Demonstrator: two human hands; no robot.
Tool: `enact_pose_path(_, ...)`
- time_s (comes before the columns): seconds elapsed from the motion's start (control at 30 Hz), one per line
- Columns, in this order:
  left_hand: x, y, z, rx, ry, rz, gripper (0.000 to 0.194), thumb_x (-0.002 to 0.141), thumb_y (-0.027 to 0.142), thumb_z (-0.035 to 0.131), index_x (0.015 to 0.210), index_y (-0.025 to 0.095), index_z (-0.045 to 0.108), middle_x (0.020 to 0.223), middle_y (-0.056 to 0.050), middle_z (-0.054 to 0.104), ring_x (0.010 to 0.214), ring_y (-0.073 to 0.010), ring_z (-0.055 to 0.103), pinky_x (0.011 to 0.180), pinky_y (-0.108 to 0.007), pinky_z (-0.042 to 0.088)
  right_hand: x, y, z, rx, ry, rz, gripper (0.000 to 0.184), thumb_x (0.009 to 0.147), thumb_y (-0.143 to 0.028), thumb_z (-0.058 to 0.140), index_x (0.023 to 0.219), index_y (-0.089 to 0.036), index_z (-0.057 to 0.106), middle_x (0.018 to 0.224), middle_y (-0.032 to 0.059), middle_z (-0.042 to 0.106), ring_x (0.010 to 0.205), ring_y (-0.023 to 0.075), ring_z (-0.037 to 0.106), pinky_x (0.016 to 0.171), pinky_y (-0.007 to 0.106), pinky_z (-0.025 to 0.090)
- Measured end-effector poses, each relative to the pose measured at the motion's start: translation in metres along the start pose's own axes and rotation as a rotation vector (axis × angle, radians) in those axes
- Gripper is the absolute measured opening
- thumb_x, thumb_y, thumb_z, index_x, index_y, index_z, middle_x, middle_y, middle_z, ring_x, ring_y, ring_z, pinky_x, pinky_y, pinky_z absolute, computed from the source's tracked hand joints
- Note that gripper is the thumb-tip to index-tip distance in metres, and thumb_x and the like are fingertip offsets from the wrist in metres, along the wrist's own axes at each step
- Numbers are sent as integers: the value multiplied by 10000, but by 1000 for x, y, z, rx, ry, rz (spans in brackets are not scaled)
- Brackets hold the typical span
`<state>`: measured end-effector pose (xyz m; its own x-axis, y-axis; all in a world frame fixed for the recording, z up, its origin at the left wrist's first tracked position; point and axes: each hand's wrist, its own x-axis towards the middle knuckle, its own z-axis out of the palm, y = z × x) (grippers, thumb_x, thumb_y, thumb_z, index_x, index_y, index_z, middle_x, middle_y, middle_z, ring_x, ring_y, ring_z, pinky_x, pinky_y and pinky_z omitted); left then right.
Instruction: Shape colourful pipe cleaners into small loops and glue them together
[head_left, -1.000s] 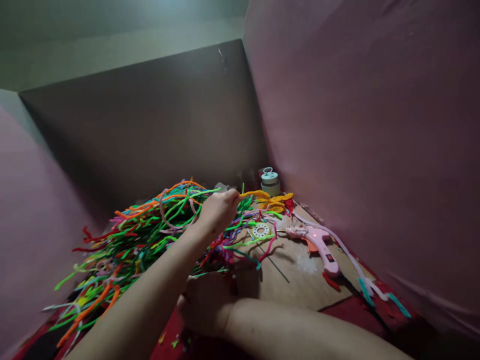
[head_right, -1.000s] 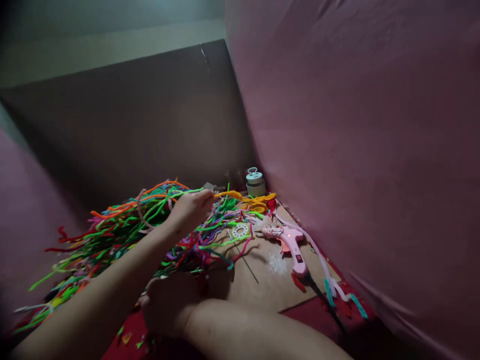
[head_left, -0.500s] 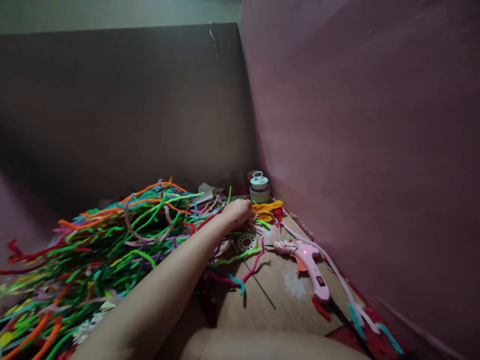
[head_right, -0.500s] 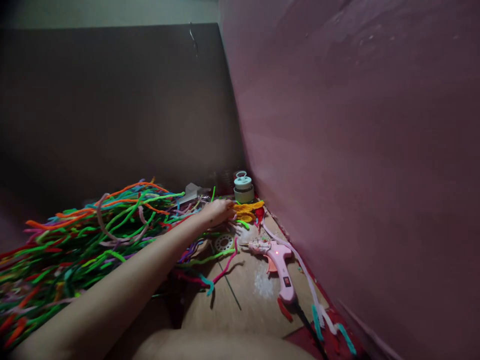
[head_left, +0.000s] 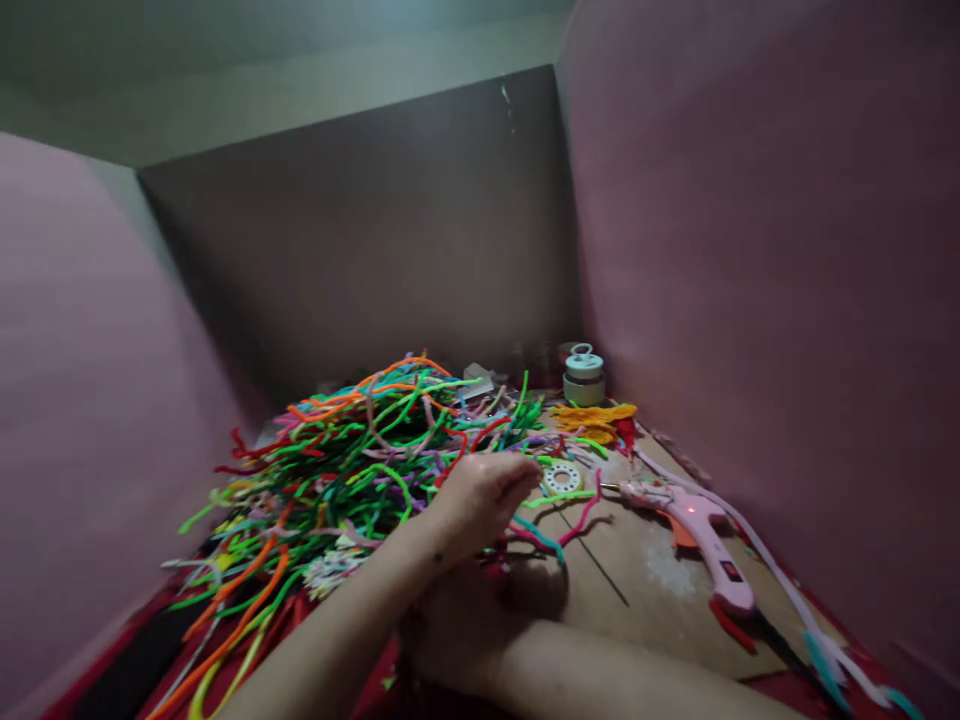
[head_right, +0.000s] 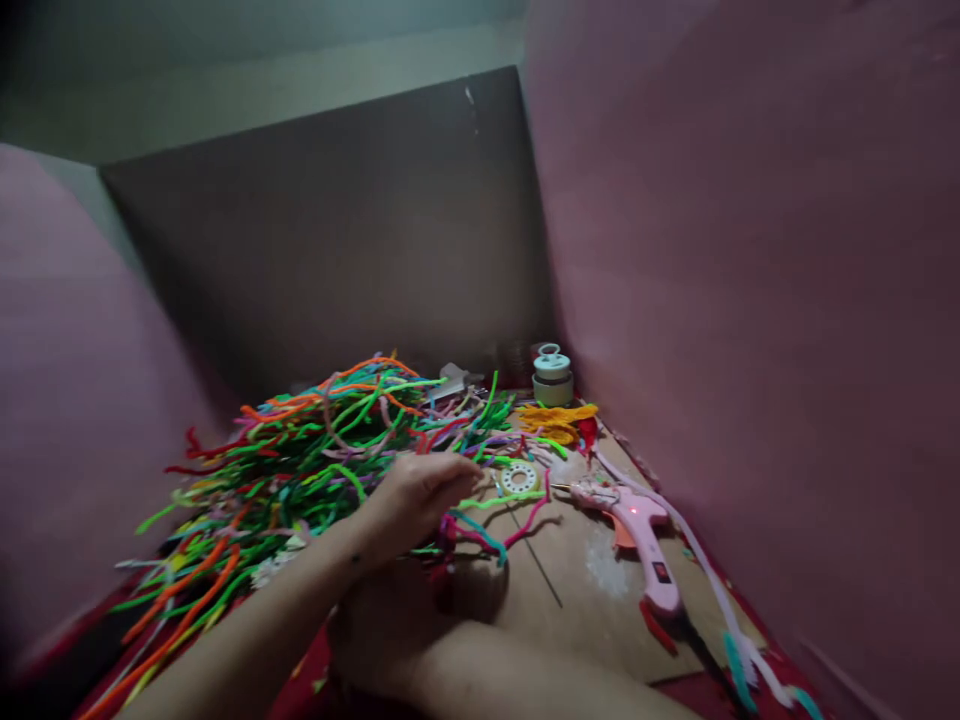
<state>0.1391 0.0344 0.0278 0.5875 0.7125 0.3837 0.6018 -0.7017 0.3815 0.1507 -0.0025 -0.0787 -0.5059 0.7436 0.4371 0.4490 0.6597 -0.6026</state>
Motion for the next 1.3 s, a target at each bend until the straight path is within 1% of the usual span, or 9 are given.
enact_pose_path(0.07,-23,-6,-1,6,-25,-47,225,850,247,442,853,191,660,767,-19,678,686,-117,599,642,-202,444,-1,-1,-3,-68,28,31,439,746,-303,461,1142,-151,578,1089,162,620,967,346,559,778,416,421)
enact_pose_path(0.17,-48,-15,-9,-19,14,-159,209,838,239,458,843,188,660,759,-23,675,694,-127,599,644,-205,448,-4,-2,-10,-8,-18,27,359,757,-270,459,1057,-162,623,998,138,657,864,292,596,704,349,427)
enact_pose_path(0.4,-88,-51,-31,-3,341,-335,211,840,290,456,877,194,639,782,-19,670,693,-137,605,648,-228,469,-10,-5,-22,122,31,13,196,794,-207,482,672,-190,635,652,19,663,583,126,576,534,226,318)
enact_pose_path(0.5,-101,-77,-33,182,511,-310,209,840,240,439,941,190,615,915,-50,651,870,-170,589,792,-283,456,-12,-8,-21,83,54,14,208,795,-237,503,624,-183,608,595,8,639,539,108,547,507,228,276)
enact_pose_path(0.6,-107,-98,-34,449,556,-303,238,842,214,426,1004,191,599,994,-76,612,968,-211,531,889,-361,402,-14,-10,-20,64,53,-6,199,792,-234,509,626,-182,604,586,4,631,536,102,541,506,224,271)
enact_pose_path(0.77,-110,-111,-32,733,552,-415,364,813,189,454,1167,180,538,1194,-124,524,1098,-271,428,938,-430,333,-16,-10,-22,79,35,-19,206,806,-237,495,650,-179,616,595,7,627,552,104,545,525,210,301)
enact_pose_path(1.0,-113,-126,-24,754,360,-563,423,774,219,478,1192,182,532,1240,-137,511,1071,-301,435,852,-447,372,-19,-12,-26,58,57,-43,217,834,-251,467,680,-178,602,631,12,625,583,107,551,555,204,335)
enact_pose_path(1.17,-115,-128,-26,724,312,-570,420,777,238,463,1187,182,532,1233,-121,522,1056,-298,442,840,-437,380,-24,-12,-22,-121,-9,-228,178,807,-247,480,687,-174,588,615,30,624,602,127,570,561,221,334)
enact_pose_path(1.3,-114,-125,-29,723,388,-504,348,775,219,466,1094,166,594,1165,-108,571,1024,-296,433,845,-428,373,-28,-14,-19,-218,-23,-309,161,782,-243,488,672,-171,581,591,29,613,559,130,547,533,236,322)
